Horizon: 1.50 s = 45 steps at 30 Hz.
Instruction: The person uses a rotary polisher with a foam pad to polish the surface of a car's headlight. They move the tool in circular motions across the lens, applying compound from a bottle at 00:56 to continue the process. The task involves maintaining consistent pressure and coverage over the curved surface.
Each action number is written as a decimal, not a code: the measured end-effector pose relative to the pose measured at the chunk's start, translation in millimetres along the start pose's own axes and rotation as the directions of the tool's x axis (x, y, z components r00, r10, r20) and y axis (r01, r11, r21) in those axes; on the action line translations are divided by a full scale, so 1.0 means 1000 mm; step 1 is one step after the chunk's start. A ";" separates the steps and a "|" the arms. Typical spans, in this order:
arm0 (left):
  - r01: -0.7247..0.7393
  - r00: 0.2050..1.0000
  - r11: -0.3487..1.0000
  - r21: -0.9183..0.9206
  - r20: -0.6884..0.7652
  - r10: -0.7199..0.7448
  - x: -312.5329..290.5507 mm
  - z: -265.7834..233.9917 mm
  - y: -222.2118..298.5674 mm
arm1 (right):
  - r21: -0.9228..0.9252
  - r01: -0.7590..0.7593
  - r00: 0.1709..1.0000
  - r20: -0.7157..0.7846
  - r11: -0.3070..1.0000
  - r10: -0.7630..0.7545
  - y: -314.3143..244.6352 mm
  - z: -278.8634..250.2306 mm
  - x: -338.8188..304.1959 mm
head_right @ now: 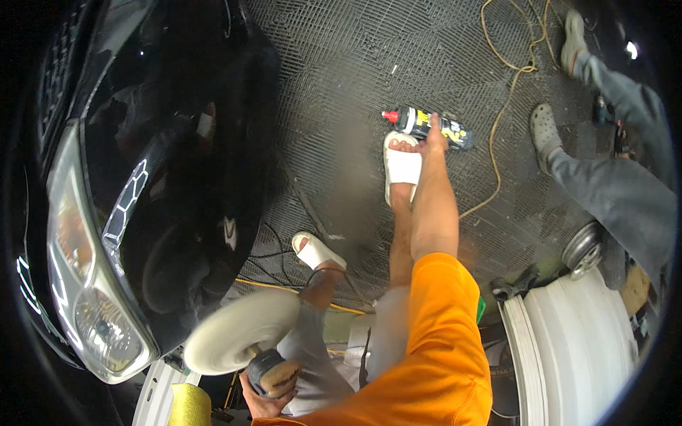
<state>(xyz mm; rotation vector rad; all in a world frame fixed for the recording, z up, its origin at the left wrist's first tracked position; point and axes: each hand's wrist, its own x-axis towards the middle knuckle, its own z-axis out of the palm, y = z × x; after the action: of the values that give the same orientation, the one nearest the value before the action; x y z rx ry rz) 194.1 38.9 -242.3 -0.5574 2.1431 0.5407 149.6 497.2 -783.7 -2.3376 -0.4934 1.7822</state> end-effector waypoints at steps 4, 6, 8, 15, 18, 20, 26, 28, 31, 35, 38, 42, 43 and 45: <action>0.156 0.977 0.982 0.107 0.132 -0.170 0.017 0.010 -0.112 | 0.069 0.157 0.983 0.085 0.985 -0.162 -0.032 -0.032 0.040; -0.038 0.998 0.998 0.046 0.053 0.035 0.011 0.013 0.011 | 0.117 0.203 0.975 0.064 0.972 -0.211 -0.038 -0.053 0.028; -0.063 0.997 0.982 0.180 0.058 0.053 0.005 0.012 0.027 | 0.334 0.133 0.907 0.338 0.933 -0.251 -0.045 -0.077 -0.016; 0.098 0.978 0.987 0.125 0.172 -0.119 -0.045 -0.066 0.131 | 0.513 0.366 0.482 0.609 0.776 -0.630 -0.083 -0.127 -0.308; 0.023 0.995 0.997 0.070 0.093 -0.030 -0.080 -0.085 0.090 | 0.501 0.595 0.186 0.675 0.628 -0.714 -0.101 -0.111 -0.441; -0.085 0.995 0.996 0.033 0.047 0.083 -0.094 -0.094 0.033 | 0.357 0.744 0.182 0.705 0.565 -0.685 -0.093 -0.103 -0.485; -0.234 0.972 0.971 -0.047 -0.020 0.233 -0.117 -0.126 -0.041 | 0.568 0.694 0.007 0.610 0.443 -0.793 -0.047 -0.097 -0.660; -0.249 0.968 0.965 -0.078 -0.033 0.247 -0.121 -0.131 -0.052 | 0.544 0.748 -0.103 0.662 0.382 -0.742 -0.018 -0.096 -0.677; -0.231 0.973 0.973 -0.029 -0.026 0.230 -0.129 -0.138 -0.063 | 0.103 0.904 0.081 0.911 0.414 -0.404 0.009 -0.109 -0.659; -0.125 0.990 0.987 -0.102 -0.078 0.117 -0.144 -0.134 -0.086 | 0.410 0.620 -0.001 0.853 0.669 -0.522 0.007 -0.087 -0.703; -0.127 0.990 0.979 -0.158 -0.075 0.117 -0.148 -0.125 -0.079 | 0.398 0.683 0.065 0.803 0.613 -0.593 -0.016 -0.057 -0.694; -0.096 0.993 0.984 -0.150 -0.078 0.085 -0.151 -0.110 -0.055 | 0.520 0.694 -0.044 0.720 0.497 -0.692 -0.035 -0.005 -0.678; -0.092 0.994 0.987 -0.134 -0.076 0.082 -0.152 -0.109 -0.042 | 0.546 0.662 -0.050 0.716 0.513 -0.697 -0.038 0.005 -0.678; -0.098 0.994 0.987 -0.125 -0.068 0.090 -0.153 -0.106 -0.030 | 0.586 0.597 -0.061 0.714 0.548 -0.697 -0.042 0.023 -0.678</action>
<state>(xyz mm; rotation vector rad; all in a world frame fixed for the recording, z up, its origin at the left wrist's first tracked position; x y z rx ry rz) 230.3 -13.0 -64.7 -0.5516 2.2129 0.7255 -38.4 295.2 -162.0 -0.3288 -1.3405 2.1699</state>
